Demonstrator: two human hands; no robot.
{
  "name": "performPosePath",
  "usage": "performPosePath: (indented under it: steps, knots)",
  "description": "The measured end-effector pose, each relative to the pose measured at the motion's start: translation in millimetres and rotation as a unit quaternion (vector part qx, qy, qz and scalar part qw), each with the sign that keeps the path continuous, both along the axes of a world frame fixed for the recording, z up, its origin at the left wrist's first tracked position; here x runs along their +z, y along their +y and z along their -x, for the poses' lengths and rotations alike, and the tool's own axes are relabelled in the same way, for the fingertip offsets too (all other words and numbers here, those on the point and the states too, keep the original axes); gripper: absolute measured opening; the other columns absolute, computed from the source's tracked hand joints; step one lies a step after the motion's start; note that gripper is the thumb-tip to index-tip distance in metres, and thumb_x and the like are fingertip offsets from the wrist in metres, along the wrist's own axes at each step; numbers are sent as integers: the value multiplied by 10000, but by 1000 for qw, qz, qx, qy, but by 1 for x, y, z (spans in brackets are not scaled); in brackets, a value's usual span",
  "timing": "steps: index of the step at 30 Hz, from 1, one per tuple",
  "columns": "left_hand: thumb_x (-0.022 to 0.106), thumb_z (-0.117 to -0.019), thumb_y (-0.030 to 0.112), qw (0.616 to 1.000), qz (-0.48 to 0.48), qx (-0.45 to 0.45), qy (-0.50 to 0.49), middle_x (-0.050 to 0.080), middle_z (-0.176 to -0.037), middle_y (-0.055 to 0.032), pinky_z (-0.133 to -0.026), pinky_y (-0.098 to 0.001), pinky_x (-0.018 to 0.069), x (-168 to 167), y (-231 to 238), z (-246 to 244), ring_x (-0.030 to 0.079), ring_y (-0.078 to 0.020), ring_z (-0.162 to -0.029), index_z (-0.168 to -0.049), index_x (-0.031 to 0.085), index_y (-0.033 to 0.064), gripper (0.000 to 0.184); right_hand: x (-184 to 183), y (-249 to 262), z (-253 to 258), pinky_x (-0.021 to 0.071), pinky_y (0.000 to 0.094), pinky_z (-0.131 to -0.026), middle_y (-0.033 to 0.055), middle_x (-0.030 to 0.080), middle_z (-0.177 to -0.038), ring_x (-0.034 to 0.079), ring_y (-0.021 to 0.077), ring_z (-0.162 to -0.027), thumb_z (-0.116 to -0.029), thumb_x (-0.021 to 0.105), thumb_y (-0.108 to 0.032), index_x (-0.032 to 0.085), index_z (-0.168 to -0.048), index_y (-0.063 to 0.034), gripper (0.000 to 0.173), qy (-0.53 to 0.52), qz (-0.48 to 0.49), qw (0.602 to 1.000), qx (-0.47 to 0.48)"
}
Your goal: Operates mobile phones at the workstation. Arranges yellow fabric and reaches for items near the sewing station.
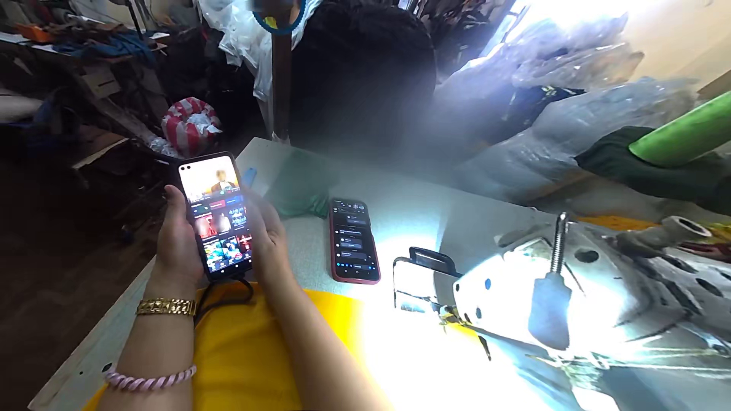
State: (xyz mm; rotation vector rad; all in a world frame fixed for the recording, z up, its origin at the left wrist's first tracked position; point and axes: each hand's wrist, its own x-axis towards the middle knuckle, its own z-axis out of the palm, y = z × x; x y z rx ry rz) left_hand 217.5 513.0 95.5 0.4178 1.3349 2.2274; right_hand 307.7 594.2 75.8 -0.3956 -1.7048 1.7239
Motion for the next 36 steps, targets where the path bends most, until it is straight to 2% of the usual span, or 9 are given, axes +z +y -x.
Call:
performPosePath:
  steps: [7, 11, 14, 18, 21, 24, 26, 28, 36]
  knots:
    - [156, -1054, 637, 999, -6, 17, -42, 732, -1117, 1, -801, -374, 627, 6, 5, -3, 722, -125, -981, -1330, 582, 219, 658, 14, 14, -7, 555, 414, -777, 67, 625, -1256, 647, 184, -967, -1103, 406, -379, 561, -1460, -262, 406, -62, -120, 989, -57]
    - [160, -1050, 645, 999, -5, -21, -48, 729, -1099, 0, -801, -345, 618, 5, 3, -6, 715, -110, -956, -1322, 588, 208, 669, 41, 22, -2, 489, 561, -908, 154, 571, -1356, 556, 355, -1192, -1076, 490, -300, 532, -1495, -184, 437, -120, -348, 922, -119]
    - [172, -1007, 729, 998, 36, -42, -22, 717, -1158, -7, -811, -396, 602, -6, -5, -8, 709, -146, -973, -1376, 571, 257, 719, 56, 34, 8, 365, 630, -1104, 188, 487, -1521, 402, 433, -1428, -1057, 485, -397, 497, -1531, -263, 493, -184, -473, 854, -119]
    - [176, -991, 755, 998, 27, -61, -23, 723, -1132, -1, -762, -395, 606, -4, -7, -9, 717, -156, -929, -1356, 582, 288, 720, 70, 48, 15, 259, 640, -1177, 168, 388, -1606, 244, 416, -1526, -1064, 416, -466, 492, -1529, -332, 490, -222, -549, 800, -97]
    - [182, -1016, 701, 993, -7, -71, -96, 732, -1081, 6, -759, -350, 624, 12, -2, -10, 725, -118, -922, -1329, 594, 255, 684, 76, 52, 15, 250, 644, -1177, 163, 367, -1621, 222, 407, -1536, -1062, 410, -485, 532, -1498, -340, 475, -233, -579, 776, -83]
    - [185, -1020, 696, 989, -13, -77, -122, 732, -1053, 4, -749, -346, 621, 15, -1, -11, 723, -115, -904, -1307, 604, 243, 681, 79, 48, 4, 258, 657, -1175, 151, 412, -1595, 259, 419, -1520, -1073, 417, -469, 616, -1431, -284, 450, -218, -602, 765, -71]
    - [201, -1020, 695, 989, -27, -80, -123, 738, -1053, -4, -750, -352, 626, 13, -1, -10, 729, -123, -904, -1299, 616, 237, 678, 78, 45, -4, 283, 636, -1175, 132, 500, -1526, 321, 399, -1494, -1069, 444, -449, 747, -1215, -211, 412, -179, -594, 781, -68]
    - [201, -1019, 697, 988, -32, -83, -130, 738, -1047, -11, -746, -355, 626, 13, 0, -10, 729, -128, -895, -1290, 619, 233, 681, 78, 42, -13, 320, 617, -1159, 129, 570, -1439, 394, 380, -1448, -1067, 460, -404, 765, -1020, -133, 410, -142, -566, 810, -64]
    - [189, -1010, 713, 989, -24, -87, -116, 740, -1030, -3, -741, -349, 623, 11, -1, -8, 728, -118, -886, -1260, 631, 237, 696, 74, 42, -24, 398, 562, -1099, 126, 615, -1356, 477, 357, -1371, -1049, 520, -297, 737, -1062, -110, 286, -119, -544, 827, -84]
